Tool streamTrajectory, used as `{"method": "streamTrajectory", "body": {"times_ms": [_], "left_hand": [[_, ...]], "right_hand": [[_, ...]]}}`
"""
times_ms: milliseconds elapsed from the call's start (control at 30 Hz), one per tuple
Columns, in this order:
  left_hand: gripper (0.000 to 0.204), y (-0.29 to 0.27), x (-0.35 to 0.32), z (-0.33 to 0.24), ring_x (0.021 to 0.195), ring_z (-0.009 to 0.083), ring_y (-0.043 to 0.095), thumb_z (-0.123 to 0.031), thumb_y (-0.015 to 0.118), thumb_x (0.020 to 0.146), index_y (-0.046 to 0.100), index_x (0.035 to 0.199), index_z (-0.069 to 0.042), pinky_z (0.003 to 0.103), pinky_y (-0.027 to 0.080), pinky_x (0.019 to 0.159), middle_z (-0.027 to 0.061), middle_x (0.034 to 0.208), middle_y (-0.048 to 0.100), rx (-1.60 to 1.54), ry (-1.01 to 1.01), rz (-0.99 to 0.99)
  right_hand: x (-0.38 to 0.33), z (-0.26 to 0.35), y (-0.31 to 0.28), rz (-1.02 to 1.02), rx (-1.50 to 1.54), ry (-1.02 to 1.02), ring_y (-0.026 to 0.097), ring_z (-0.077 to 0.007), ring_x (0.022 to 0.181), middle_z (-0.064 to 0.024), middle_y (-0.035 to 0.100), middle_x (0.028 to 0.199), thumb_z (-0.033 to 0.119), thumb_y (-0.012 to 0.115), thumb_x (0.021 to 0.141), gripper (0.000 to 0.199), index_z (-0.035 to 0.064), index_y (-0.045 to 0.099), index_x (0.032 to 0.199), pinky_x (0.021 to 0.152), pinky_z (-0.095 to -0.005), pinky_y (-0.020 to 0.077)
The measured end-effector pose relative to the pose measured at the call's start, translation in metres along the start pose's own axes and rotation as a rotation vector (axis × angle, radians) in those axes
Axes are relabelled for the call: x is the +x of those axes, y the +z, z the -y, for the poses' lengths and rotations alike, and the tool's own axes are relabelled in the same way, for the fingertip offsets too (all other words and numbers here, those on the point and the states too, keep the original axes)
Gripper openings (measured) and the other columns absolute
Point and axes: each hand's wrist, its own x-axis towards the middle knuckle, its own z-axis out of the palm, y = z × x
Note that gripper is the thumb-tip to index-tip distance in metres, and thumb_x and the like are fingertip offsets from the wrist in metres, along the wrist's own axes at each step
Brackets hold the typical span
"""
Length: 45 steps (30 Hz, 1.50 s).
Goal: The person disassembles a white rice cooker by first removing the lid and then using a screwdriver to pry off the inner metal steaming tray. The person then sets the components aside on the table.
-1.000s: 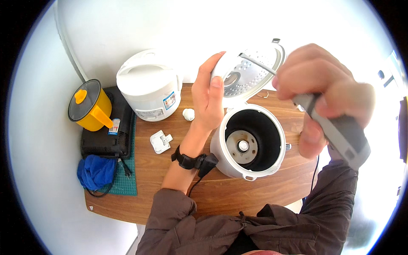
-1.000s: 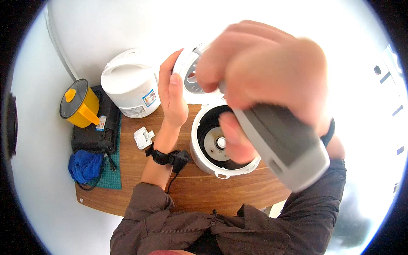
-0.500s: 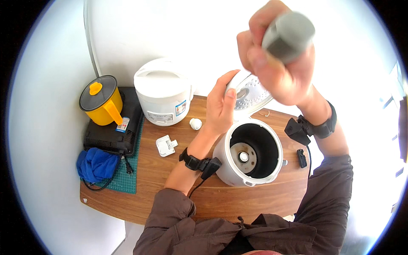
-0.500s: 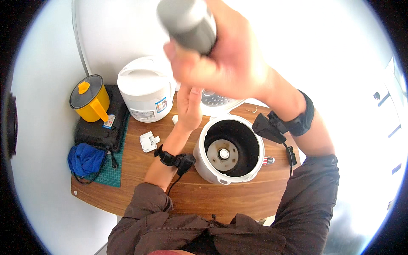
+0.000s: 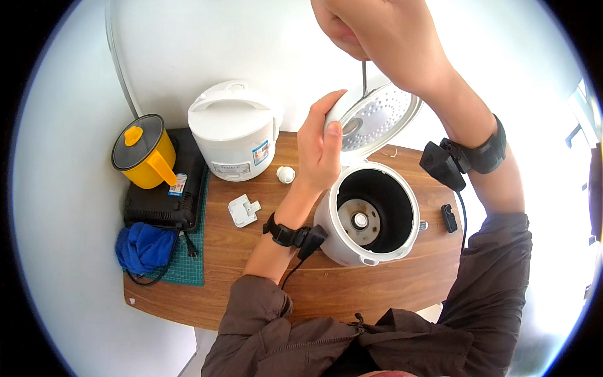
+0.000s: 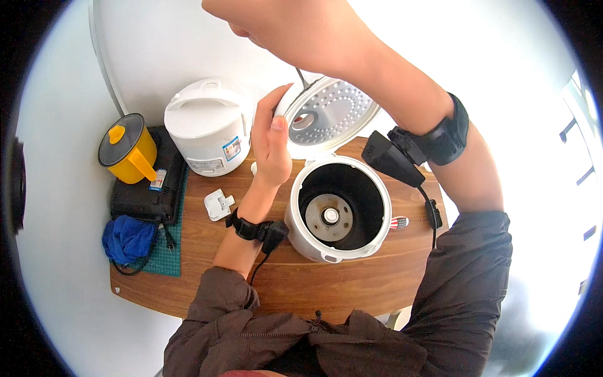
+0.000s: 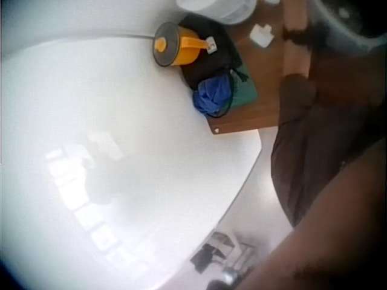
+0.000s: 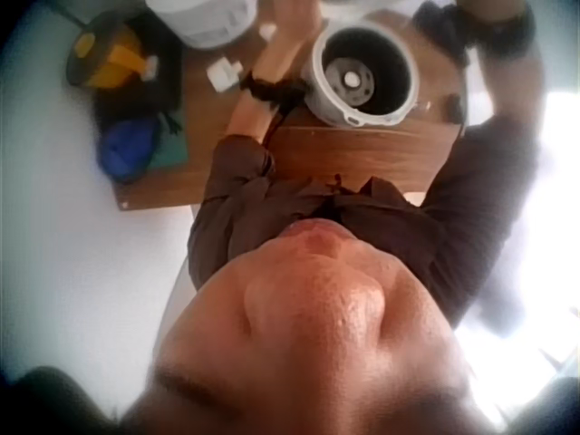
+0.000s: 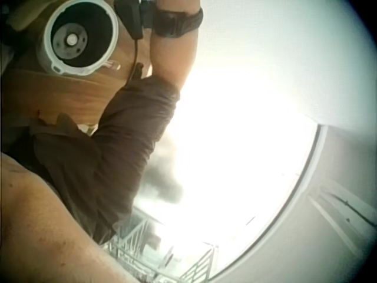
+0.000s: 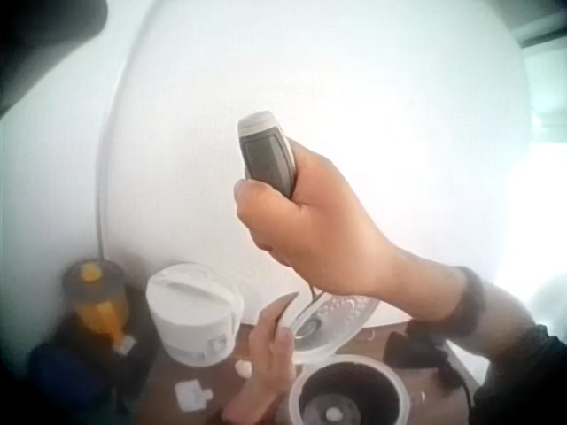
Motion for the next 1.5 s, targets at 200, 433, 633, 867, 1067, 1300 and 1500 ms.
{"method": "streamTrajectory", "body": {"times_ms": [200, 433, 633, 867, 1067, 1300, 1500], "left_hand": [[0.045, 0.002, -0.001, 0.002, 0.102, 0.0186, 0.062, -0.027, 0.042, 0.108, 0.055, 0.136, 0.005, 0.031, 0.048, 0.091, 0.0163, 0.119, 0.066, -0.070, -0.019, -0.007], [0.046, -0.001, -0.004, 0.005, 0.090, 0.0129, 0.058, -0.028, 0.040, 0.108, 0.055, 0.136, 0.005, 0.027, 0.047, 0.082, 0.0123, 0.107, 0.067, -0.077, -0.076, -0.009], [0.046, 0.004, -0.002, 0.004, 0.090, 0.0126, 0.058, -0.027, 0.039, 0.108, 0.054, 0.136, 0.007, 0.027, 0.046, 0.081, 0.0121, 0.106, 0.067, -0.082, -0.027, -0.048], [0.047, 0.006, -0.004, 0.013, 0.100, 0.0172, 0.061, -0.028, 0.039, 0.109, 0.054, 0.137, 0.007, 0.030, 0.049, 0.088, 0.0163, 0.115, 0.067, -0.083, -0.035, -0.037], [0.053, 0.005, -0.003, 0.012, 0.111, 0.0207, 0.059, -0.035, 0.035, 0.110, 0.053, 0.134, 0.008, 0.033, 0.048, 0.097, 0.0186, 0.124, 0.062, -0.005, -0.042, -0.025], [0.054, 0.002, -0.004, 0.019, 0.106, 0.0215, 0.064, -0.036, 0.036, 0.109, 0.053, 0.132, 0.010, 0.033, 0.056, 0.088, 0.0194, 0.122, 0.062, -0.016, -0.081, -0.055], [0.054, 0.007, -0.005, 0.022, 0.110, 0.0221, 0.062, -0.036, 0.036, 0.109, 0.053, 0.133, 0.010, 0.034, 0.052, 0.094, 0.0194, 0.123, 0.062, -0.019, -0.056, -0.032]], "right_hand": [[0.003, -0.001, 0.000, 0.012, -0.021, 0.024, 0.048, -0.0064, 0.057, 0.0010, 0.053, 0.066, 0.019, 0.052, 0.100, 0.017, 0.0056, 0.050, 0.089, 0.050, -0.0255, 0.0416], [0.012, -0.001, 0.006, 0.010, -0.108, 0.040, 0.046, -0.0069, 0.058, 0.0007, 0.053, 0.065, 0.017, 0.052, 0.096, 0.018, 0.0041, 0.050, 0.084, 0.051, -0.0274, 0.0408], [0.015, 0.009, 0.008, 0.052, -0.133, 0.105, 0.045, -0.0072, 0.058, 0.0012, 0.051, 0.063, 0.016, 0.051, 0.094, 0.020, 0.0034, 0.050, 0.079, 0.050, -0.0285, 0.0390], [0.018, 0.003, 0.007, 0.044, -0.195, 0.172, 0.046, -0.0089, 0.054, -0.0008, 0.052, 0.061, 0.020, 0.052, 0.093, 0.026, 0.0033, 0.052, 0.074, 0.048, -0.0299, 0.0389], [0.023, -0.005, 0.009, 0.027, -0.152, 0.196, 0.046, -0.0121, 0.049, -0.0030, 0.053, 0.059, 0.024, 0.053, 0.093, 0.033, 0.0026, 0.055, 0.068, 0.047, -0.0309, 0.0390], [0.030, -0.013, -0.007, 0.194, 0.076, 0.245, 0.046, -0.0139, 0.048, -0.0038, 0.053, 0.058, 0.026, 0.054, 0.093, 0.035, 0.0024, 0.056, 0.067, 0.047, -0.0313, 0.0389], [0.003, 0.006, 0.000, -0.046, -0.081, 0.069, 0.044, -0.0099, 0.048, -0.0020, 0.051, 0.059, 0.020, 0.058, 0.092, 0.025, 0.0007, 0.056, 0.076, 0.046, -0.0281, 0.0394]]}}
